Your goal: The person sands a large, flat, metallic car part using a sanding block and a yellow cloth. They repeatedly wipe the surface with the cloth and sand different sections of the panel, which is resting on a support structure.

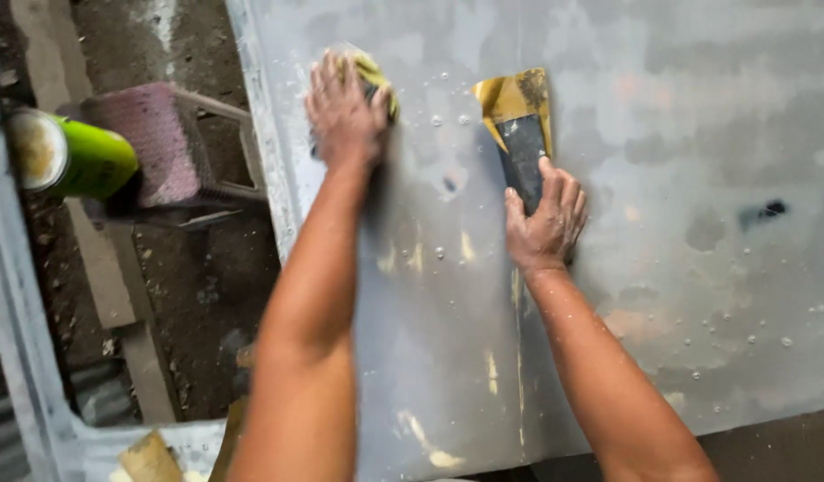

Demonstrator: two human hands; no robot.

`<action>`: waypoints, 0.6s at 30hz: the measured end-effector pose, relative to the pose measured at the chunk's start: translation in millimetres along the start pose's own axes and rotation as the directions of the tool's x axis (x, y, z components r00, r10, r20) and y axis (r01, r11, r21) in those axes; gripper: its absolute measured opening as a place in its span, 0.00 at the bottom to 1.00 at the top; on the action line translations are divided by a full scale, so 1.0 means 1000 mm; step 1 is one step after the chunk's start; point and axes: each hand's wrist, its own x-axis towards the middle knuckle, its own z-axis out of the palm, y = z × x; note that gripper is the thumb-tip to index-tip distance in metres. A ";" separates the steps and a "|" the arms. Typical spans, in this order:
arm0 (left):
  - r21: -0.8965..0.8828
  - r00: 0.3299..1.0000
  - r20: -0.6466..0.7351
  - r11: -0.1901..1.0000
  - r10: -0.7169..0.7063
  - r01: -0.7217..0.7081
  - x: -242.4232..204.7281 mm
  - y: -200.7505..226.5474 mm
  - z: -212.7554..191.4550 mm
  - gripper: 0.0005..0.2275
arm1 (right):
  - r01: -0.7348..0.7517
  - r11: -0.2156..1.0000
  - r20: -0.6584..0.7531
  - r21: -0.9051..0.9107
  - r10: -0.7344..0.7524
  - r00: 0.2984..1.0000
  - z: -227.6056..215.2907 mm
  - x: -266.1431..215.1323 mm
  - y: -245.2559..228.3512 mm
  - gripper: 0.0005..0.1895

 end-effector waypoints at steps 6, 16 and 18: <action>-0.087 0.848 0.007 0.845 0.530 -0.527 -0.070 0.114 0.034 0.26 | -0.151 0.988 -0.095 0.015 0.152 0.984 0.007 0.008 0.002 0.32; 0.008 0.728 0.077 0.730 0.681 -0.683 -0.083 -0.007 -0.008 0.26 | -0.215 0.973 -0.185 0.082 0.227 0.956 0.011 0.014 0.004 0.31; 0.007 0.983 0.168 0.998 0.066 -0.069 -0.008 -0.021 -0.027 0.30 | -0.230 0.970 -0.177 0.081 0.241 0.954 0.010 0.015 0.002 0.30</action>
